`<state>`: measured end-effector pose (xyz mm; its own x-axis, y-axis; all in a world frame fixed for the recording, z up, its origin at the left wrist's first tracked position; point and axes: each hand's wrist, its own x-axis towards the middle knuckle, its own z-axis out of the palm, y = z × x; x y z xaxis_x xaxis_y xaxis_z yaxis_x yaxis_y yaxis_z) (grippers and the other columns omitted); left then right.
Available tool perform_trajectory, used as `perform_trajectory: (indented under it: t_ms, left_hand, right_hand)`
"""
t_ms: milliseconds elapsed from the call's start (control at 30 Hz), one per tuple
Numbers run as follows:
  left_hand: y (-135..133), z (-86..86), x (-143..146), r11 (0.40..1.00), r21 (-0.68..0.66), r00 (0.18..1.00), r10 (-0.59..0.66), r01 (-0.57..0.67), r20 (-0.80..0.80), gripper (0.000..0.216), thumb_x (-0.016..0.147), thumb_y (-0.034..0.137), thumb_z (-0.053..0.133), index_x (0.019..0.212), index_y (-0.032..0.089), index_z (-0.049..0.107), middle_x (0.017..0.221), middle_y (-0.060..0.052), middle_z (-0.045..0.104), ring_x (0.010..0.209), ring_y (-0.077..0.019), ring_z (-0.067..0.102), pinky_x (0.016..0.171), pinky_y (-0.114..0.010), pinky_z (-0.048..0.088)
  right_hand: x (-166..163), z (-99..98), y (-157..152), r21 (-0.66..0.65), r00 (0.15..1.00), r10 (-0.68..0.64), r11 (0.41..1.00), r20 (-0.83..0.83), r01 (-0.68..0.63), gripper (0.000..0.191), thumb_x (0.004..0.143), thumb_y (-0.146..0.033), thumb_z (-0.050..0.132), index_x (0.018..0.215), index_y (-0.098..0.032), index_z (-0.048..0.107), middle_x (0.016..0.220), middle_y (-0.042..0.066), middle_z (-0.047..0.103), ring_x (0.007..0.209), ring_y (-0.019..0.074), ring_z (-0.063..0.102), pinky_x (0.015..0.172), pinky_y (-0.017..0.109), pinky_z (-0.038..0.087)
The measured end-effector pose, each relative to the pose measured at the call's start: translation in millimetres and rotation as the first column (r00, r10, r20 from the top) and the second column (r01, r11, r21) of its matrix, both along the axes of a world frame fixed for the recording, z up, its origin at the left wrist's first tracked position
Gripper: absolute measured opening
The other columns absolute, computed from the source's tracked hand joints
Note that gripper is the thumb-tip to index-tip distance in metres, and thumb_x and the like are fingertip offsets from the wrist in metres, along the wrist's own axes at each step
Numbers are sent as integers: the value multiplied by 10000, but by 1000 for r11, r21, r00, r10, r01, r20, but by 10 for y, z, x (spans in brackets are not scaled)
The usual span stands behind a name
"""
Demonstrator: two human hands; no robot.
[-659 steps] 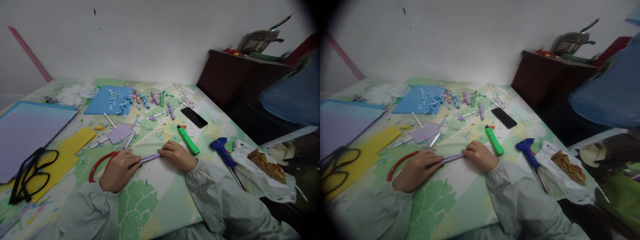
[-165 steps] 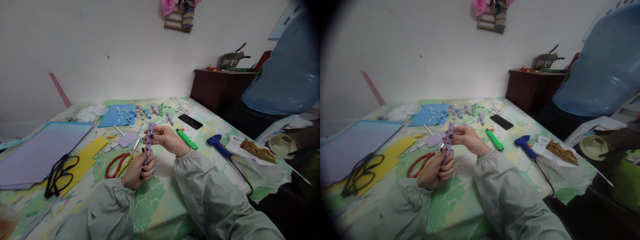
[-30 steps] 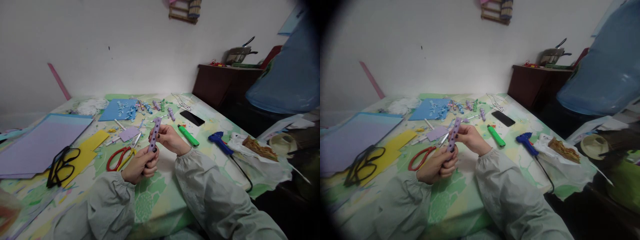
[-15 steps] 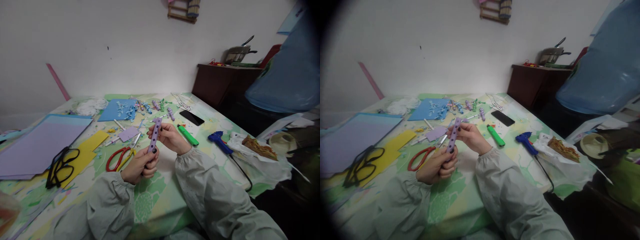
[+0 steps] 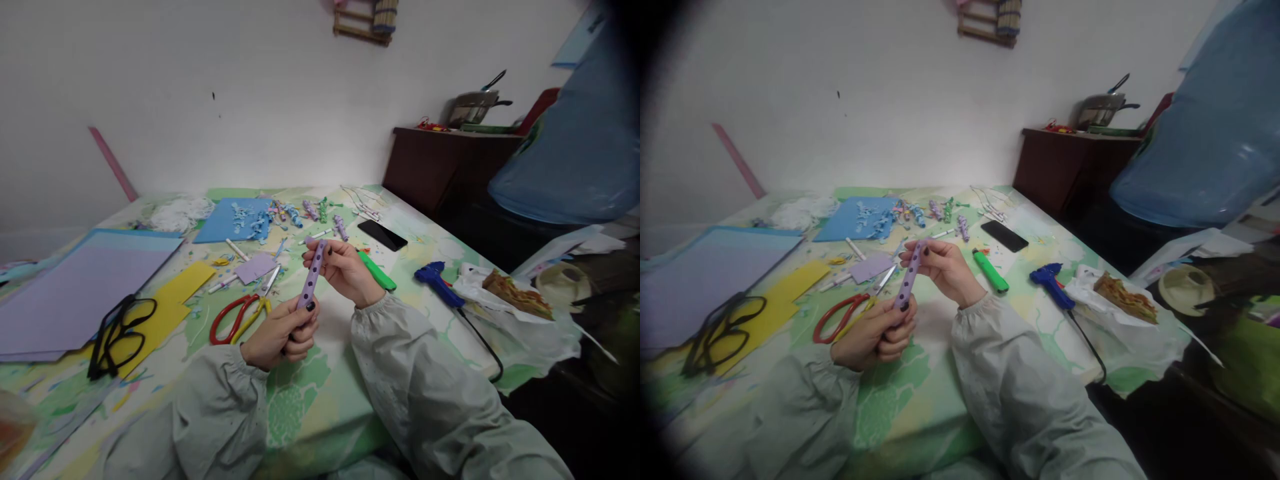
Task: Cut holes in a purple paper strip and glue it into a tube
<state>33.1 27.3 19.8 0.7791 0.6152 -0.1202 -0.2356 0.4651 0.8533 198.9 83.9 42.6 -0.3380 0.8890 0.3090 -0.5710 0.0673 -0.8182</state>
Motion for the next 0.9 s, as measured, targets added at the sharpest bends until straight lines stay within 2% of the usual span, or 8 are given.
perform_trajectory:
  t_ms: [133,300,467,600,733,833,900]
  left_hand:
    - [-9,-15,35,993,25,992,116,-115,-42,312,837,418,622,759,211,402,475,132,272,347,-18,128,316,-107,147]
    - [9,-57,67,977,55,975,209,-206,-71,363,801,439,658,739,209,384,469,132,300,341,-15,165,321,-114,157]
    - [11,-56,73,977,55,974,211,-207,-80,372,782,442,675,742,208,388,463,133,304,337,-15,174,324,-117,155]
    - [-3,-41,72,979,43,978,200,-198,-65,346,805,423,651,734,208,390,470,132,284,344,-17,147,327,-116,151]
    - [21,-22,44,979,20,978,205,-204,-28,324,807,434,635,748,212,406,467,135,248,346,-24,103,322,-124,138]
    - [66,7,5,979,-16,979,204,-204,-5,367,804,537,573,745,212,414,471,132,213,355,-30,69,315,-129,145]
    - [94,23,-15,979,-40,980,199,-199,-2,388,814,579,516,738,212,417,478,124,218,359,-35,66,309,-133,153]
  right_hand:
    - [5,44,-37,4,997,15,1000,79,-16,310,743,-308,748,1011,-159,698,918,73,743,808,192,714,750,308,560]
    - [-28,60,-58,-5,992,-31,999,123,32,271,769,-321,720,978,-150,695,890,76,747,781,195,720,742,325,566]
    - [-40,57,-59,-2,990,-59,998,125,60,251,776,-322,711,951,-143,694,848,66,748,771,189,721,743,316,567]
    - [-24,84,-74,9,988,-31,1000,153,29,317,760,-338,728,1019,-161,680,918,83,743,780,187,718,737,310,562]
    - [-37,80,-78,-7,974,8,1000,226,-7,430,677,-320,795,1063,-181,669,963,78,735,794,185,712,749,321,563]
    - [-86,24,-59,-26,966,3,1000,260,4,413,668,-364,793,1019,-174,686,878,52,738,744,164,702,768,333,563]
    - [-131,-23,-45,-30,964,-41,998,263,50,359,660,-368,796,941,-165,702,801,30,732,700,140,687,738,296,559]
